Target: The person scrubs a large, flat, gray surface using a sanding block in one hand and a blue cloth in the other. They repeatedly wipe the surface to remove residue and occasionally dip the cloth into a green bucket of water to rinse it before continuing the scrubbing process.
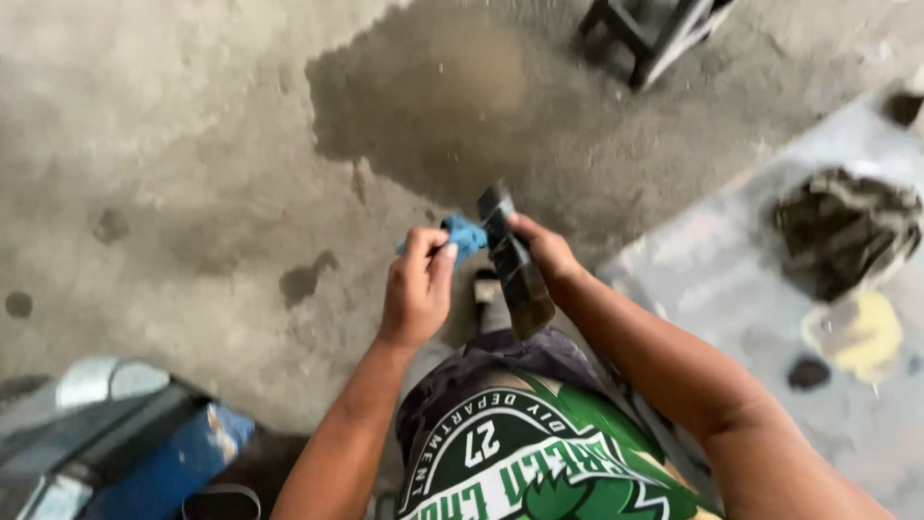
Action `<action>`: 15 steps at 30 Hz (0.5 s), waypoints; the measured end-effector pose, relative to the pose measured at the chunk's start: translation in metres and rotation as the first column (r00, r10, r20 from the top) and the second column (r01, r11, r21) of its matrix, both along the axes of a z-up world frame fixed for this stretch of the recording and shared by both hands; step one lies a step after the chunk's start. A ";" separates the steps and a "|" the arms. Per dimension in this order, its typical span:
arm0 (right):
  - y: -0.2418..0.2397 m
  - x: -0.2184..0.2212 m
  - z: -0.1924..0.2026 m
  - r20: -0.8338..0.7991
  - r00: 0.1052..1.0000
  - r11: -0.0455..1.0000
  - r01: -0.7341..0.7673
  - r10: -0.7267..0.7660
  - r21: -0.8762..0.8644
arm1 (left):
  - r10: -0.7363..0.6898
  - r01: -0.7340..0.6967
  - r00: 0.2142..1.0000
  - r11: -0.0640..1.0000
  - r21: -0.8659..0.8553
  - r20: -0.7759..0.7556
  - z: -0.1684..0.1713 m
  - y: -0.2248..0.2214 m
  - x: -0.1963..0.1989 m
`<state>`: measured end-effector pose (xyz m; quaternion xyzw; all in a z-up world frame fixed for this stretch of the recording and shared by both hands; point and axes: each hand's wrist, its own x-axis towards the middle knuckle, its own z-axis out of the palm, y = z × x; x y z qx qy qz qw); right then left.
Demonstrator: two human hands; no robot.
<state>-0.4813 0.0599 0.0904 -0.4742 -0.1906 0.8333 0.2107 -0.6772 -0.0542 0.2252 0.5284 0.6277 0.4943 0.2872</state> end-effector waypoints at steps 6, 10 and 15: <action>0.085 -0.046 0.022 0.217 0.974 0.985 0.034 -0.071 0.166 | 0.046 -0.047 0.998 0.998 0.050 0.031 -0.064 0.088 -0.074; 0.124 -0.043 0.053 0.139 0.983 0.988 0.101 -0.117 0.120 | -0.021 0.022 0.974 1.000 0.001 0.225 -0.072 0.146 -0.094; 0.174 -0.032 0.039 0.210 0.943 0.966 0.255 -0.260 0.049 | -0.122 0.178 0.887 0.980 -0.086 0.445 -0.091 0.240 -0.108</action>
